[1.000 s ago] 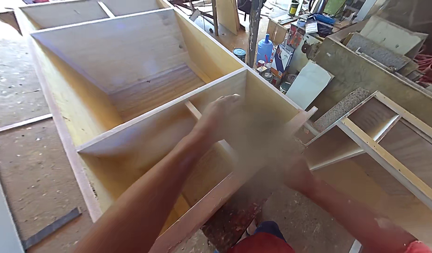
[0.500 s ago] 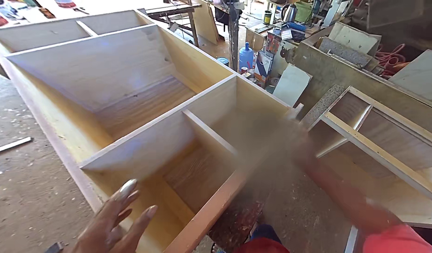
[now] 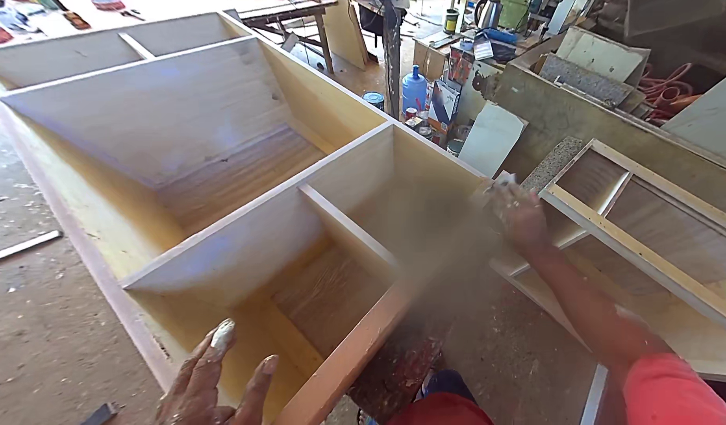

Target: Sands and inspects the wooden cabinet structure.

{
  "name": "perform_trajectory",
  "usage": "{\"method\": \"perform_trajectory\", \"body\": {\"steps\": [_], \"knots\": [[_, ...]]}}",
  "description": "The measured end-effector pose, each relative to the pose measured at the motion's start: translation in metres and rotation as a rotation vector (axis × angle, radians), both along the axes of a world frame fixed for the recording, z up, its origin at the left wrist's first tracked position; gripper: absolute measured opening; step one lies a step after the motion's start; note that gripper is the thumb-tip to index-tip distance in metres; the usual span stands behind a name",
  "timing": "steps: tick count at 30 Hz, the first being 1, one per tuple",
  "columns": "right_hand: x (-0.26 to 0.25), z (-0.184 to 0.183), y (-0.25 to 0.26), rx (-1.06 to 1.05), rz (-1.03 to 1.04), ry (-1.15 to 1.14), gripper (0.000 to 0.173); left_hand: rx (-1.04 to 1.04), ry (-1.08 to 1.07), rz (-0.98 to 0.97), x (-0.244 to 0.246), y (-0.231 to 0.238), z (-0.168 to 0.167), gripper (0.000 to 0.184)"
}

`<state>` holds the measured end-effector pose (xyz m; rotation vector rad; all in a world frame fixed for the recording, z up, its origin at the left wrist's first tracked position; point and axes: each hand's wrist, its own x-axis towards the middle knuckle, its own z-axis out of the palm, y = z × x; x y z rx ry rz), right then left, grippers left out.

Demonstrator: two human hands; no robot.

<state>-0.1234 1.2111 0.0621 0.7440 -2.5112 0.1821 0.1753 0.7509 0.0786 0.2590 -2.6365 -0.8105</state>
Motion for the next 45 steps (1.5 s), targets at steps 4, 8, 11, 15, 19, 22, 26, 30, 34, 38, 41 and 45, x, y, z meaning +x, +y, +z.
{"method": "perform_trajectory", "body": {"steps": [4, 8, 11, 15, 19, 22, 26, 30, 34, 38, 41, 45], "knots": [[0.041, 0.0, -0.03, -0.036, 0.117, -0.013, 0.048, -0.02, 0.001, 0.021, -0.002, 0.001, 0.002, 0.076], [0.01, 0.004, -0.008, 0.001, 0.076, 0.03, 0.044, -0.029, -0.014, 0.021, -0.001, 0.002, 0.001, 0.077], [0.003, 0.002, -0.013, 0.014, -0.006, -0.016, 0.055, -0.034, 0.006, 0.025, 0.0, 0.001, 0.0, 0.077], [0.024, 0.007, -0.032, -0.025, 0.166, 0.068, 0.037, 0.0, 0.052, 0.01, -0.001, -0.001, -0.004, 0.076], [-0.019, 0.005, -0.004, 0.017, 0.004, 0.002, 0.053, -0.002, 0.032, 0.024, -0.001, -0.001, -0.002, 0.077], [0.022, 0.009, -0.041, -0.014, 0.205, 0.028, 0.044, -0.001, 0.027, 0.034, -0.002, 0.0, -0.002, 0.077], [-0.037, 0.011, -0.004, 0.042, 0.041, 0.001, 0.046, -0.023, -0.003, 0.04, 0.0, 0.002, 0.0, 0.08], [0.002, 0.014, -0.041, 0.034, 0.153, 0.013, 0.054, 0.007, 0.037, 0.03, -0.002, 0.001, -0.001, 0.078], [-0.029, 0.006, -0.021, 0.034, 0.146, 0.066, 0.049, -0.003, 0.034, 0.025, -0.002, 0.001, 0.0, 0.079], [0.031, -0.006, -0.054, -0.03, 0.249, 0.064, 0.04, -0.008, 0.06, 0.03, -0.003, -0.001, -0.004, 0.079], [0.006, 0.006, -0.03, 0.02, 0.222, 0.147, 0.037, -0.02, 0.026, 0.024, 0.0, 0.0, -0.001, 0.079], [-0.026, -0.007, -0.013, 0.086, 0.017, 0.109, 0.051, -0.044, 0.0, 0.037, -0.002, 0.002, -0.001, 0.08]]}}
